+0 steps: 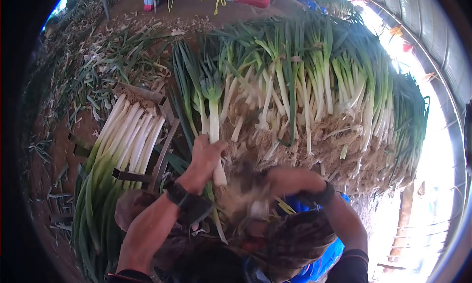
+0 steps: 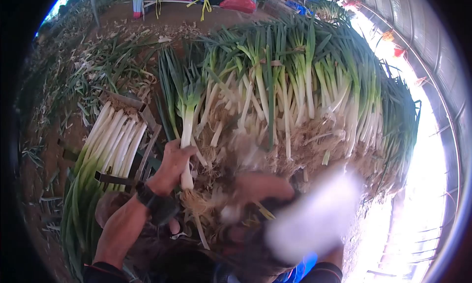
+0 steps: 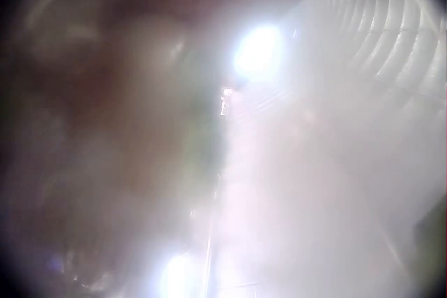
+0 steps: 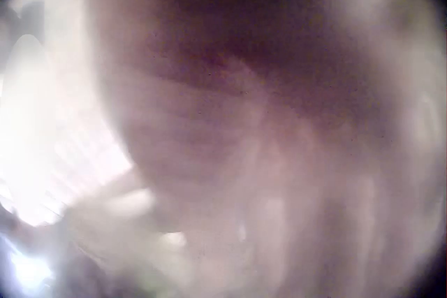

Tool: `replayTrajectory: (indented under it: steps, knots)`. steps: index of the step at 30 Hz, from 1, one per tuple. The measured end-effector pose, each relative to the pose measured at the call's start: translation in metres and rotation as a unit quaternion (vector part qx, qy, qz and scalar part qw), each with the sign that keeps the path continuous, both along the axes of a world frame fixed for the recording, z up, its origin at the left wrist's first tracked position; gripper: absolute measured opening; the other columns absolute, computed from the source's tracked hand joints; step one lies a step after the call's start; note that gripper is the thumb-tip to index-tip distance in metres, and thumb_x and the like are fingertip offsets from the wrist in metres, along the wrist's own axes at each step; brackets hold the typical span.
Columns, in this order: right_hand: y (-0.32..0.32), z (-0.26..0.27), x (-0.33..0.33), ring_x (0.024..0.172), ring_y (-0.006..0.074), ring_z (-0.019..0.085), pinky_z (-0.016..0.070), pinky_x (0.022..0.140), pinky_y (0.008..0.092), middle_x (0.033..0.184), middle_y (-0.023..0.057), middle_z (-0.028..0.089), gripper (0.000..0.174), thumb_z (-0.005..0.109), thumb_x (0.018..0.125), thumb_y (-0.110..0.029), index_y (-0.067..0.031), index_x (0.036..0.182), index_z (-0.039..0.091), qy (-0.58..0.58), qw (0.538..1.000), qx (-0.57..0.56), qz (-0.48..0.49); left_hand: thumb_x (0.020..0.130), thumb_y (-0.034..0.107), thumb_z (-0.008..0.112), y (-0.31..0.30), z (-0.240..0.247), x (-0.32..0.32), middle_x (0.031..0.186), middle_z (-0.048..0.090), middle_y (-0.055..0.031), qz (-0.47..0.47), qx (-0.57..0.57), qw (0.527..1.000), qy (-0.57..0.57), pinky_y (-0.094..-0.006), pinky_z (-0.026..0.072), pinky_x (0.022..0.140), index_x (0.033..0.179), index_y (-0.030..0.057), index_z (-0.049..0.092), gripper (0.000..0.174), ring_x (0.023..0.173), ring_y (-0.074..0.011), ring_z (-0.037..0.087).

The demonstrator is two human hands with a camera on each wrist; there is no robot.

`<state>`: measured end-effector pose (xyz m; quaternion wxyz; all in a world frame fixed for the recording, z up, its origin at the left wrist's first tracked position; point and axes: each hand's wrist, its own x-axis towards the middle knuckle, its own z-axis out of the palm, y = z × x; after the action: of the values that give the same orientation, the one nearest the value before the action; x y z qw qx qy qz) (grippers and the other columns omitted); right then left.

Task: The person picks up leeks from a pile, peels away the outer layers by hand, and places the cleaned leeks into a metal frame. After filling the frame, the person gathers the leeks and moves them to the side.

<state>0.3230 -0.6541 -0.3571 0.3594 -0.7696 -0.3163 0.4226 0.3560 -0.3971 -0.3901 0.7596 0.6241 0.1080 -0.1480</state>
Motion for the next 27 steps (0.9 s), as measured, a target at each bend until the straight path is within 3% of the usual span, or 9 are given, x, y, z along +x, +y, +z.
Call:
replayTrajectory:
  steps: [1, 4, 8, 13, 16, 18, 19, 22, 27]
  knots:
    - [-0.027, -0.027, 0.017, 0.082, 0.0277, 0.07, 0.0537, 0.074, 0.0403, 0.089, 0.0128, 0.073, 0.031, 0.065, 0.087, -0.031, -0.0064, 0.105, 0.073, -0.149, 0.984, -0.057, -0.081, 0.083, 0.011, 0.065, -0.004, 0.013, -0.006, 0.064, 0.058, -0.0087, -0.001, 0.02, 1.0, 0.001, -0.0319, 0.0442, 0.045, 0.08, -0.0053, 0.059, 0.018, 0.05, -0.0168, 0.057]
    - [-0.054, -0.074, 0.067, 0.092, 0.0375, 0.065, 0.0512, 0.083, 0.0474, 0.097, 0.0196, 0.065, 0.032, 0.063, 0.086, -0.033, -0.0044, 0.101, 0.068, -0.36, 0.796, -0.334, -0.354, 0.082, 0.012, 0.064, -0.009, 0.006, -0.013, 0.065, 0.06, -0.0088, -0.019, 0.076, 0.997, -0.018, -0.0327, 0.0452, 0.045, 0.084, -0.0088, 0.059, 0.022, 0.051, -0.0167, 0.059]
    - [-0.093, -0.124, 0.083, 0.101, 0.0416, 0.062, 0.0494, 0.086, 0.0531, 0.113, 0.0205, 0.058, 0.038, 0.067, 0.084, -0.027, -0.0006, 0.111, 0.058, -0.449, 0.689, -0.381, -0.422, 0.082, 0.015, 0.063, -0.012, 0.013, -0.017, 0.066, 0.059, -0.0079, -0.031, 0.079, 0.996, -0.021, -0.0331, 0.046, 0.046, 0.09, -0.0096, 0.057, 0.026, 0.053, -0.0157, 0.059]
    - [-0.096, -0.122, 0.098, 0.1, 0.0428, 0.062, 0.0497, 0.088, 0.0526, 0.111, 0.0214, 0.061, 0.034, 0.07, 0.08, -0.02, 0.0019, 0.104, 0.06, -0.434, 0.708, -0.396, -0.393, 0.084, 0.017, 0.064, -0.016, 0.006, -0.011, 0.067, 0.058, -0.0052, -0.045, 0.094, 0.993, -0.054, -0.0304, 0.0456, 0.049, 0.094, -0.0065, 0.059, 0.025, 0.055, -0.0131, 0.057]
    - [-0.087, -0.087, 0.107, 0.09, 0.0362, 0.067, 0.0524, 0.085, 0.0459, 0.099, 0.0199, 0.067, 0.032, 0.07, 0.077, -0.016, 0.0041, 0.101, 0.063, -0.3, 0.762, -0.388, -0.423, 0.087, 0.022, 0.067, -0.018, 0.02, -0.013, 0.067, 0.058, -0.0031, -0.055, 0.073, 0.992, -0.086, -0.0289, 0.0453, 0.051, 0.097, -0.0049, 0.06, 0.029, 0.057, -0.0106, 0.057]
    - [-0.093, -0.082, 0.106, 0.082, 0.0259, 0.067, 0.0542, 0.079, 0.0383, 0.09, 0.0174, 0.07, 0.035, 0.07, 0.077, -0.016, 0.0073, 0.102, 0.065, -0.14, 0.854, -0.092, -0.492, 0.088, 0.023, 0.069, -0.02, 0.02, -0.008, 0.069, 0.058, -0.0021, -0.063, 0.079, 0.994, -0.029, -0.0282, 0.0446, 0.05, 0.099, -0.0041, 0.061, 0.03, 0.058, -0.0093, 0.056]
    - [-0.076, -0.059, 0.096, 0.081, 0.0185, 0.065, 0.0542, 0.076, 0.0337, 0.091, 0.0134, 0.068, 0.042, 0.071, 0.08, -0.021, 0.0091, 0.109, 0.064, -0.093, 0.856, -0.025, -0.508, 0.089, 0.024, 0.07, -0.02, 0.02, -0.006, 0.071, 0.059, -0.001, -0.068, 0.088, 0.993, 0.024, -0.0274, 0.044, 0.05, 0.101, -0.0033, 0.061, 0.031, 0.058, -0.008, 0.056]
    - [-0.021, -0.017, 0.054, 0.081, 0.0175, 0.065, 0.0536, 0.073, 0.0316, 0.091, 0.0116, 0.068, 0.042, 0.072, 0.081, -0.023, 0.0072, 0.109, 0.064, 0.0, 0.872, -0.009, -0.489, 0.087, 0.01, 0.067, -0.019, -0.01, -0.01, 0.093, 0.063, -0.0104, -0.059, -0.073, 0.994, 0.047, -0.0312, 0.0509, 0.053, 0.107, -0.0037, 0.057, 0.026, 0.074, -0.0172, 0.063]
    - [0.052, -0.045, -0.018, 0.081, 0.0115, 0.064, 0.0534, 0.07, 0.0281, 0.094, 0.0082, 0.068, 0.041, 0.07, 0.088, -0.027, 0.0039, 0.115, 0.064, 0.076, 0.894, 0.023, -0.441, 0.089, 0.008, 0.066, -0.034, -0.026, -0.025, 0.098, 0.062, -0.0102, -0.017, -0.107, 0.988, 0.105, -0.0318, 0.0546, 0.057, 0.118, -0.0017, 0.051, 0.034, 0.08, -0.0176, 0.064]
